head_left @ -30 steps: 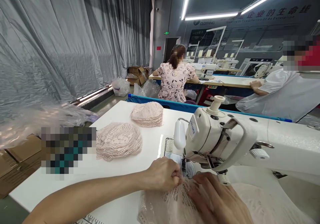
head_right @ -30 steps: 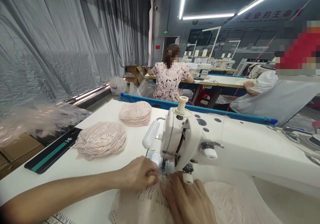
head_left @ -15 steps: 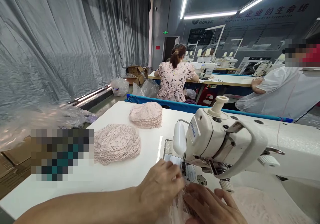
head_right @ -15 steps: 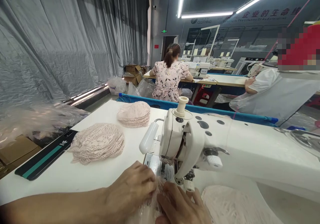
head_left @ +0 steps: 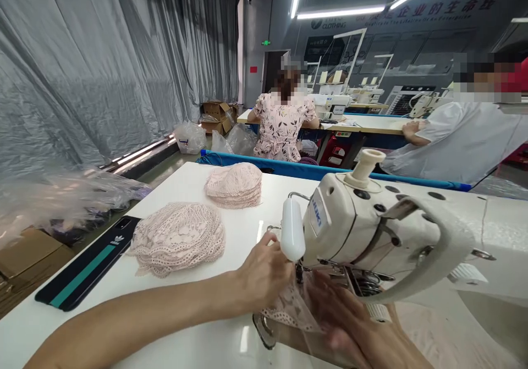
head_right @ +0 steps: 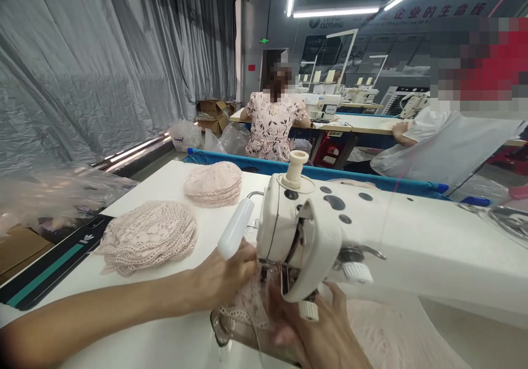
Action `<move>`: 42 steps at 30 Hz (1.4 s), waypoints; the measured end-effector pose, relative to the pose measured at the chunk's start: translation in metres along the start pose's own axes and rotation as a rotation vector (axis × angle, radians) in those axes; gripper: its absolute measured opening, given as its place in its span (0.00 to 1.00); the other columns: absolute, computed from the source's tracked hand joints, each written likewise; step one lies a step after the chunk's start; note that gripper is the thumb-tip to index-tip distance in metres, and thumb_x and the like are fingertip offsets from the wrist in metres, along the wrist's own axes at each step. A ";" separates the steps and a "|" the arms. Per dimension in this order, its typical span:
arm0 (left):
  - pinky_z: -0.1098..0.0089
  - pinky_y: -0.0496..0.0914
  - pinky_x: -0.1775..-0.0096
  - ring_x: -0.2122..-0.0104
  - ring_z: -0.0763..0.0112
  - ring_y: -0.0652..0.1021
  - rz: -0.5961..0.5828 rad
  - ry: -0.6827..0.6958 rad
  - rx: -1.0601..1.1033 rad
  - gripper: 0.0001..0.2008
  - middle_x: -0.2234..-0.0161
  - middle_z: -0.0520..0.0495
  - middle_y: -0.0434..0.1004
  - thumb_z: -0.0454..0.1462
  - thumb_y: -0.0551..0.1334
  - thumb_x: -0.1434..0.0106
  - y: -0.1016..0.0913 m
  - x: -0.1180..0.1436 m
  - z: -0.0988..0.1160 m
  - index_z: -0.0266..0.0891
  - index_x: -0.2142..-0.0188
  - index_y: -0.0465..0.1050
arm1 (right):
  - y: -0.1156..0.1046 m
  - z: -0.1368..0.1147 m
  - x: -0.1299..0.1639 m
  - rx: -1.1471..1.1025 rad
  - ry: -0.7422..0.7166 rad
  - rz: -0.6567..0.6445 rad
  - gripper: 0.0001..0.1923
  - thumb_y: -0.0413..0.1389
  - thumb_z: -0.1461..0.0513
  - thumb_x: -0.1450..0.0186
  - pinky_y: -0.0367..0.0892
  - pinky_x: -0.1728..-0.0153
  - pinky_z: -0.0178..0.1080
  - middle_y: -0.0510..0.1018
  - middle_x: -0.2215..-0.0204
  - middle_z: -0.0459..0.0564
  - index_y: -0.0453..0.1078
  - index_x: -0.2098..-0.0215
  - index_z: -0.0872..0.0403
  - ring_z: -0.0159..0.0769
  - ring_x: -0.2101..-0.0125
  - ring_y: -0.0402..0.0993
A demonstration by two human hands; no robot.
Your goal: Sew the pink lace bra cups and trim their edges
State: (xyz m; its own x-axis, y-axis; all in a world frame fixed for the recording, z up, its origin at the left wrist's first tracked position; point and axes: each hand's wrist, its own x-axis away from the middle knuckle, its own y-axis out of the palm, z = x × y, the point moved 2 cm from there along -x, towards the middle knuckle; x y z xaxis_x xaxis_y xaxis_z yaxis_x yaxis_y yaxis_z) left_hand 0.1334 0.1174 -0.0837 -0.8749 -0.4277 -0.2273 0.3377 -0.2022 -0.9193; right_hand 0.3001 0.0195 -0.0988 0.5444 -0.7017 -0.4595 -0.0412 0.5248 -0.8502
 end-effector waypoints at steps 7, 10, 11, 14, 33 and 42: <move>0.60 0.60 0.54 0.63 0.65 0.69 0.005 0.215 -0.105 0.17 0.65 0.45 0.70 0.47 0.56 0.41 0.002 0.038 0.045 0.34 0.63 0.65 | -0.013 -0.021 0.006 -0.384 -0.006 0.001 0.13 0.43 0.60 0.31 0.66 0.64 0.38 0.79 0.64 0.49 0.67 0.57 0.53 0.34 0.65 0.76; 0.63 0.63 0.61 0.67 0.66 0.69 0.096 0.167 -0.189 0.08 0.69 0.46 0.69 0.40 0.53 0.39 0.012 0.035 0.044 0.35 0.67 0.63 | -0.006 -0.024 0.005 -0.454 0.158 0.065 0.11 0.42 0.67 0.33 0.65 0.70 0.36 0.76 0.76 0.45 0.65 0.62 0.52 0.31 0.77 0.73; 0.65 0.64 0.63 0.69 0.67 0.69 0.117 0.137 -0.198 0.04 0.72 0.47 0.68 0.34 0.52 0.40 0.014 0.032 0.041 0.36 0.68 0.63 | -0.005 -0.025 0.004 -0.445 0.202 0.076 0.10 0.42 0.68 0.34 0.64 0.72 0.36 0.75 0.78 0.43 0.64 0.62 0.53 0.31 0.80 0.71; 0.67 0.65 0.66 0.75 0.70 0.69 0.151 0.076 -0.143 0.09 0.76 0.50 0.67 0.27 0.48 0.44 0.015 0.024 0.032 0.36 0.67 0.62 | -0.006 -0.024 -0.002 -0.425 0.304 0.110 0.09 0.42 0.68 0.33 0.64 0.77 0.35 0.73 0.82 0.42 0.61 0.59 0.54 0.32 0.84 0.69; 0.64 0.65 0.61 0.66 0.67 0.73 -0.072 -0.039 -0.126 0.14 0.66 0.51 0.72 0.31 0.61 0.47 0.009 0.013 0.027 0.39 0.60 0.67 | -0.018 -0.025 -0.005 -0.374 0.102 -0.151 0.17 0.57 0.48 0.42 0.68 0.73 0.39 0.77 0.65 0.51 0.70 0.64 0.51 0.39 0.70 0.75; 0.66 0.61 0.65 0.66 0.67 0.70 0.039 0.092 -0.127 0.18 0.67 0.50 0.71 0.47 0.67 0.48 0.020 0.022 0.024 0.37 0.66 0.69 | -0.006 -0.020 0.004 -0.540 0.217 -0.043 0.07 0.47 0.63 0.34 0.68 0.71 0.39 0.78 0.71 0.45 0.67 0.64 0.48 0.36 0.72 0.74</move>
State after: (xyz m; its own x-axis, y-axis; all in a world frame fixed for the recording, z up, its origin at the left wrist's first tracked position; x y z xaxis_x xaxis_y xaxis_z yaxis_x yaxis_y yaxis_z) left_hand 0.1290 0.0826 -0.0992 -0.8922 -0.3491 -0.2866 0.3302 -0.0712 -0.9412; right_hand 0.2861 0.0043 -0.1008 0.3730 -0.8296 -0.4155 -0.4756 0.2136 -0.8533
